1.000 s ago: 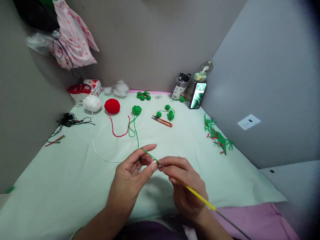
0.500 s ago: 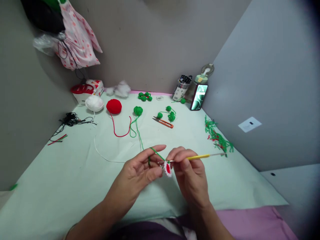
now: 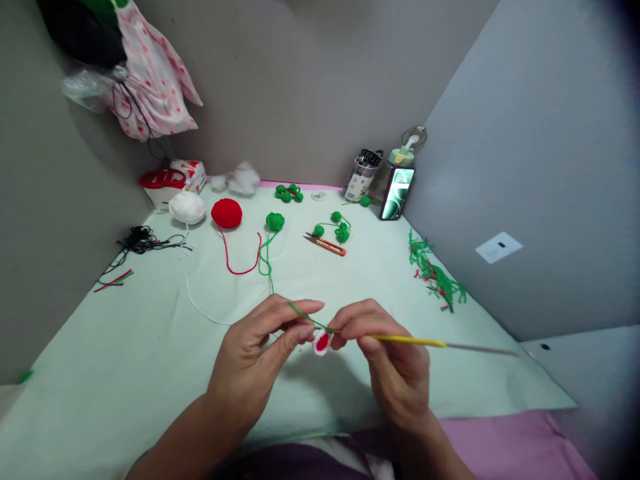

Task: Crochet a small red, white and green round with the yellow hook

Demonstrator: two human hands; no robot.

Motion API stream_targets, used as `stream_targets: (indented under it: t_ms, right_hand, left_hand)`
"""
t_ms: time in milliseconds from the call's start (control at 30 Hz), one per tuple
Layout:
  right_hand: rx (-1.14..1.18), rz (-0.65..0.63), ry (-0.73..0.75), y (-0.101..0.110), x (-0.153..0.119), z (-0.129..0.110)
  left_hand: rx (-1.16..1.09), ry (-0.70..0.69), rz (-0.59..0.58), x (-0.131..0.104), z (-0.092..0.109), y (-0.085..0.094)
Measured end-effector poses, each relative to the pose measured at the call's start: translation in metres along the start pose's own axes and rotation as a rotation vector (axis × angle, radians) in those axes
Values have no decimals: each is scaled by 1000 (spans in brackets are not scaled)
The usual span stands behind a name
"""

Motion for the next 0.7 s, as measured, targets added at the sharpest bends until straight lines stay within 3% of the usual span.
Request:
stream_targets:
  t_ms: [267,500,700]
  right_hand:
    - [-452,29,217,-1,-14,-29]
    - [-580,83,340,-9,-19,-31]
    - [-482,54,176,-7,-12,-24]
  left_hand:
    - [-145,138,39,-5,-20,-1]
    - [-368,246,20,-6,-35,-9]
    - [-171,144,-26,-5,-20,-10]
Point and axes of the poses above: each hand's wrist, its own x-axis towards the middle knuckle, its own y-axis out of the back of the hand, z = x × y, the point moved 9 cm from there along x, towards the middle knuckle, and after that the axes turned 12 degrees about -x, right-handed, at the moved point
